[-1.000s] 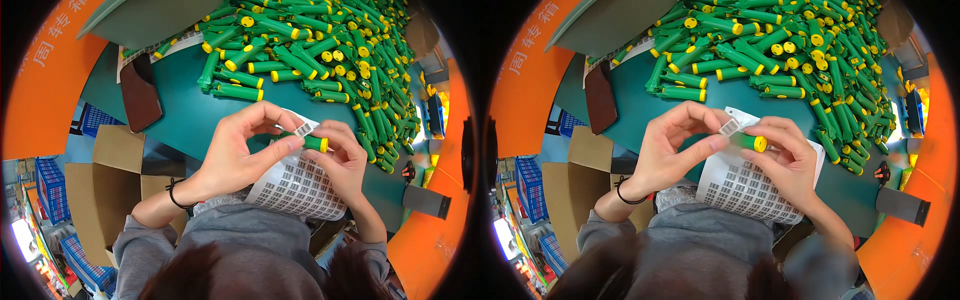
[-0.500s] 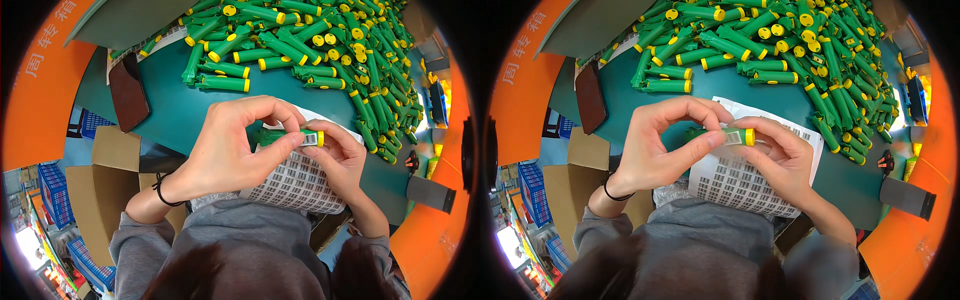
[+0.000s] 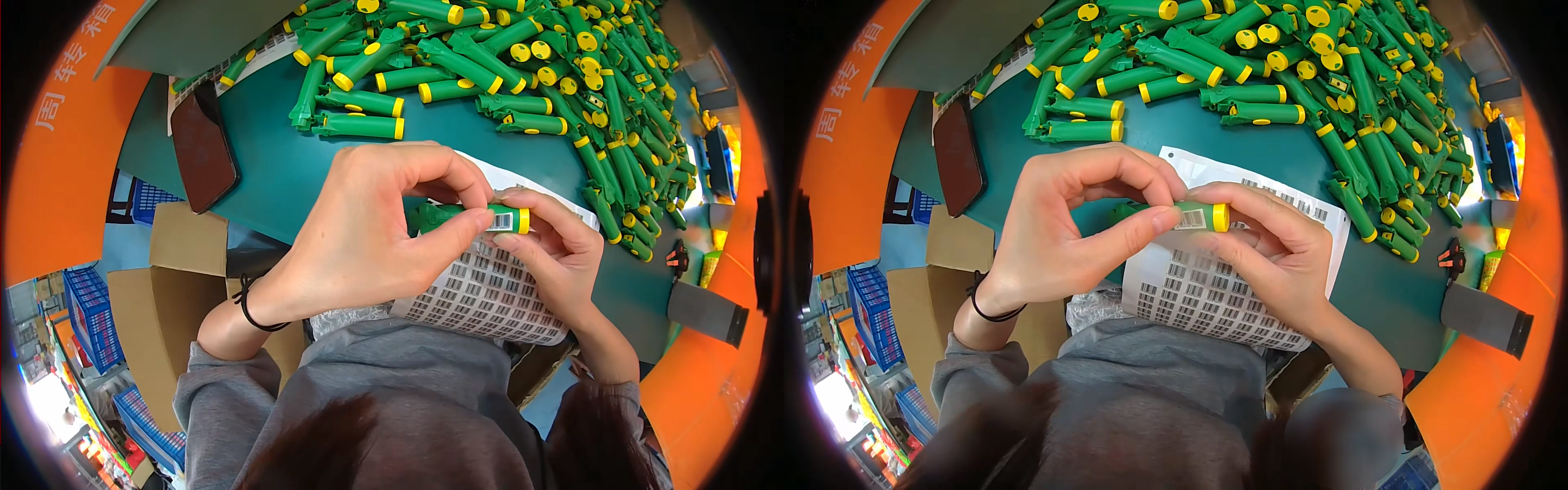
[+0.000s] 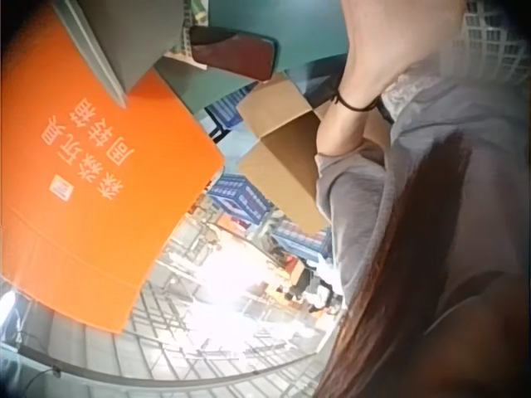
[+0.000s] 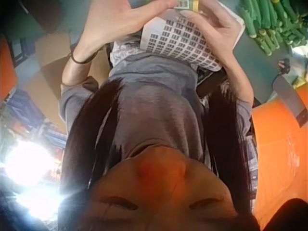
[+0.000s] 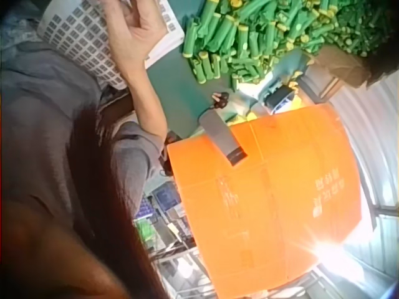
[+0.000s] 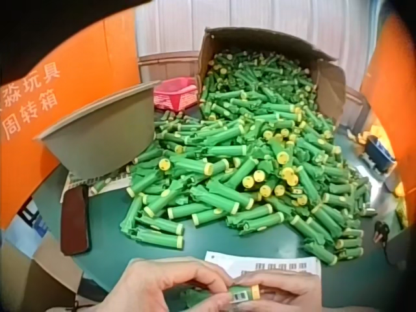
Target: Peeling small stickers from a sheet and applying them to green cylindrical toy parts at a factory workbench.
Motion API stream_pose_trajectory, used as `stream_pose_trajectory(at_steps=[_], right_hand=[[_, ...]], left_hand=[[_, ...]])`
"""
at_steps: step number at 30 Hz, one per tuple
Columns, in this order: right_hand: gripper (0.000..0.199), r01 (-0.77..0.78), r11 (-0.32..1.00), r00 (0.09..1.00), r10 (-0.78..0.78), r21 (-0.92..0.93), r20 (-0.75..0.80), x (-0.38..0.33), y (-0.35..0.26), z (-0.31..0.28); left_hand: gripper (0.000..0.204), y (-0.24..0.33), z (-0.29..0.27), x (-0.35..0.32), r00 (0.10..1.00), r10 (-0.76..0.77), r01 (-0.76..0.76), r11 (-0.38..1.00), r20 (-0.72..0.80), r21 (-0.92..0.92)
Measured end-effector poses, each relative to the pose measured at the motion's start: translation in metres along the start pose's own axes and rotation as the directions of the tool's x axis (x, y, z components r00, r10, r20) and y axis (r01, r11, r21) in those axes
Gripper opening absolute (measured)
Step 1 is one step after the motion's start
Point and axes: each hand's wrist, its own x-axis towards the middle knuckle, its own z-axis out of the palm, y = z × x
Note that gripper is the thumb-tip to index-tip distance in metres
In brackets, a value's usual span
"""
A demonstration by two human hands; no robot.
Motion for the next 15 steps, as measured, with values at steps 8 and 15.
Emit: stream_pose_trajectory(at_steps=[8, 15], right_hand=[[0.037, -0.005, 1.000, 1.000, 0.005, -0.012, 0.011, -0.0004, -0.0003, 0.0003], [0.036, 0.008, 1.000, 1.000, -0.008, -0.016, -0.001, -0.0009, 0.0013, 0.0008]], left_hand=[[0.006, 0.0002, 0.0004, -0.0006, 1.000, 0.007, -0.007, 1.000, -0.007, 0.007], [0.007, -0.0002, 0.0014, -0.0006, 1.000, 0.009, -0.009, 0.999, -0.024, 0.031]])
